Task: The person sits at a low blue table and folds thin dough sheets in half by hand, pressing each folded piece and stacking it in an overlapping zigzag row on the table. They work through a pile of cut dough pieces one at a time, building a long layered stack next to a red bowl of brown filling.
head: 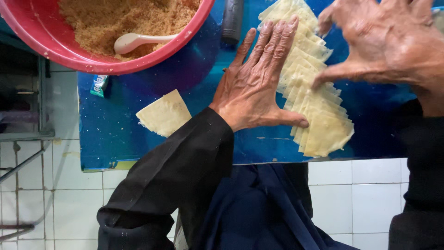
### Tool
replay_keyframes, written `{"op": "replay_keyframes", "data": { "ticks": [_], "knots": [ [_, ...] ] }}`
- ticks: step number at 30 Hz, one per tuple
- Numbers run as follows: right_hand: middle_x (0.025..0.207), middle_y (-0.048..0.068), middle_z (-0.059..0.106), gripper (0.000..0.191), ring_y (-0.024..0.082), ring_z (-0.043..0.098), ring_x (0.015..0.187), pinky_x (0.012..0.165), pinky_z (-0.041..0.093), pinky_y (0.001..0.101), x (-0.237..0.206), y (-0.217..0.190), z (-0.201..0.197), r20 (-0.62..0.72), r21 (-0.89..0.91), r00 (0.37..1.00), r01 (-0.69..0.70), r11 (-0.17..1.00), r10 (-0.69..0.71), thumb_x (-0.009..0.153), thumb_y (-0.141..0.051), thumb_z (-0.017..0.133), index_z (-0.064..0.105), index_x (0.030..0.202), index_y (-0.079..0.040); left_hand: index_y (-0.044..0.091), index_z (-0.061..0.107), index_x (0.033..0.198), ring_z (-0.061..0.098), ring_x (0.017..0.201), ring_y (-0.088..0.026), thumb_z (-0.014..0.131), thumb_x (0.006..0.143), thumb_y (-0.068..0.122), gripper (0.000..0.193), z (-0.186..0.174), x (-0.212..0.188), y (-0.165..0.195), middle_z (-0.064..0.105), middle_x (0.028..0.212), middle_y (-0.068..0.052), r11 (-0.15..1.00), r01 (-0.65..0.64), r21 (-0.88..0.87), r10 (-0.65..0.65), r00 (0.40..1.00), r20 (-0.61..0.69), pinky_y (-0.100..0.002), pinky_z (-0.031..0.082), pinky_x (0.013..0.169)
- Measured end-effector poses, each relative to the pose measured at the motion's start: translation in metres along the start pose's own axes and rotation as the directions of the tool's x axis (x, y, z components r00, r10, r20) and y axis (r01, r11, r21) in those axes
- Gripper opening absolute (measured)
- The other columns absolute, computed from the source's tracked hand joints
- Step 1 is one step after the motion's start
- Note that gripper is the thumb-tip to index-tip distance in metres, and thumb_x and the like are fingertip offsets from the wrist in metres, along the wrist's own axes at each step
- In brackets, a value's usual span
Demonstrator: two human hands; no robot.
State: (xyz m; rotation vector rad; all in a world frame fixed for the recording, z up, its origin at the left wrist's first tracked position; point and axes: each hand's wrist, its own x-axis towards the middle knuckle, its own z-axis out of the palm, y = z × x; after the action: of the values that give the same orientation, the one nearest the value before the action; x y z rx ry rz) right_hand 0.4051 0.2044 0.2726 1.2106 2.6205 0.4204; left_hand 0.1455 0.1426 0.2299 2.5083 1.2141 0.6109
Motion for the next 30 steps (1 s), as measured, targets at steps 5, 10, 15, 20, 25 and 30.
{"op": "replay_keyframes", "data": {
  "ticks": [5, 10, 15, 20, 25, 30],
  "knots": [
    [0.113, 0.005, 0.062, 0.093, 0.022, 0.057, 0.115, 0.102, 0.040, 0.0466, -0.020, 0.002, -0.025, -0.011, -0.283, 0.999, 0.039, 0.958, -0.044, 0.067, -0.086, 0.068, 0.064, 0.130, -0.018, 0.002, 0.006, 0.159, 0.014, 0.159, -0.036, 0.070, 0.063, 0.096, 0.149, -0.002, 0.000, 0.001, 0.017, 0.169, -0.018, 1.000, 0.003, -0.008, -0.004, 1.000, -0.019, -0.049, 0.006, 0.132],
    [0.120, 0.003, 0.062, 0.112, 0.034, 0.047, 0.125, 0.085, 0.038, 0.0502, -0.029, -0.017, -0.022, 0.034, -0.246, 0.999, 0.029, 0.969, -0.021, 0.041, -0.099, 0.060, 0.066, 0.126, -0.027, 0.003, 0.006, 0.160, 0.013, 0.159, -0.034, 0.069, 0.062, 0.096, 0.149, 0.002, 0.000, 0.000, 0.017, 0.169, -0.017, 1.000, 0.008, -0.015, -0.008, 1.000, -0.007, -0.049, 0.005, 0.132],
    [0.132, 0.010, 0.058, 0.117, 0.029, 0.044, 0.141, 0.119, 0.033, 0.0572, 0.003, 0.000, 0.003, -0.037, -0.207, 0.991, 0.118, 0.971, -0.129, 0.054, -0.103, 0.061, 0.063, 0.136, -0.018, -0.001, 0.007, 0.159, 0.012, 0.159, -0.034, 0.067, 0.064, 0.095, 0.148, -0.001, 0.000, -0.001, 0.018, 0.169, -0.019, 1.000, 0.004, -0.003, -0.004, 1.000, 0.011, -0.049, 0.004, 0.131],
    [0.132, 0.013, 0.059, 0.123, 0.038, 0.051, 0.126, 0.090, 0.036, 0.0598, 0.031, 0.006, 0.016, -0.055, -0.227, 0.998, 0.013, 0.974, -0.026, 0.047, -0.102, 0.063, 0.063, 0.133, -0.015, -0.004, 0.008, 0.158, 0.012, 0.158, -0.035, 0.065, 0.064, 0.096, 0.148, -0.003, 0.002, 0.000, 0.018, 0.168, -0.022, 1.000, 0.008, 0.020, -0.008, 1.000, 0.023, -0.049, 0.004, 0.131],
    [0.119, 0.014, 0.063, 0.108, 0.032, 0.061, 0.116, 0.099, 0.044, 0.0526, 0.060, 0.017, 0.021, -0.142, -0.008, 0.985, 0.095, 0.995, -0.095, 0.056, -0.091, 0.068, 0.063, 0.125, -0.009, -0.004, 0.007, 0.159, 0.013, 0.159, -0.037, 0.064, 0.065, 0.096, 0.148, 0.000, 0.001, -0.002, 0.018, 0.168, -0.022, 1.000, 0.003, 0.013, -0.003, 1.000, 0.000, -0.049, 0.004, 0.131],
    [0.113, 0.015, 0.066, 0.092, 0.031, 0.067, 0.094, 0.081, 0.050, 0.0429, 0.076, 0.037, 0.019, -0.104, 0.118, 0.995, 0.006, 0.993, 0.006, 0.071, -0.079, 0.074, 0.062, 0.126, -0.005, -0.001, 0.006, 0.160, 0.014, 0.159, -0.037, 0.064, 0.064, 0.095, 0.148, -0.001, 0.001, -0.001, 0.019, 0.169, -0.021, 1.000, -0.011, -0.013, 0.011, 0.999, -0.040, -0.050, 0.006, 0.131]
  ]
}}
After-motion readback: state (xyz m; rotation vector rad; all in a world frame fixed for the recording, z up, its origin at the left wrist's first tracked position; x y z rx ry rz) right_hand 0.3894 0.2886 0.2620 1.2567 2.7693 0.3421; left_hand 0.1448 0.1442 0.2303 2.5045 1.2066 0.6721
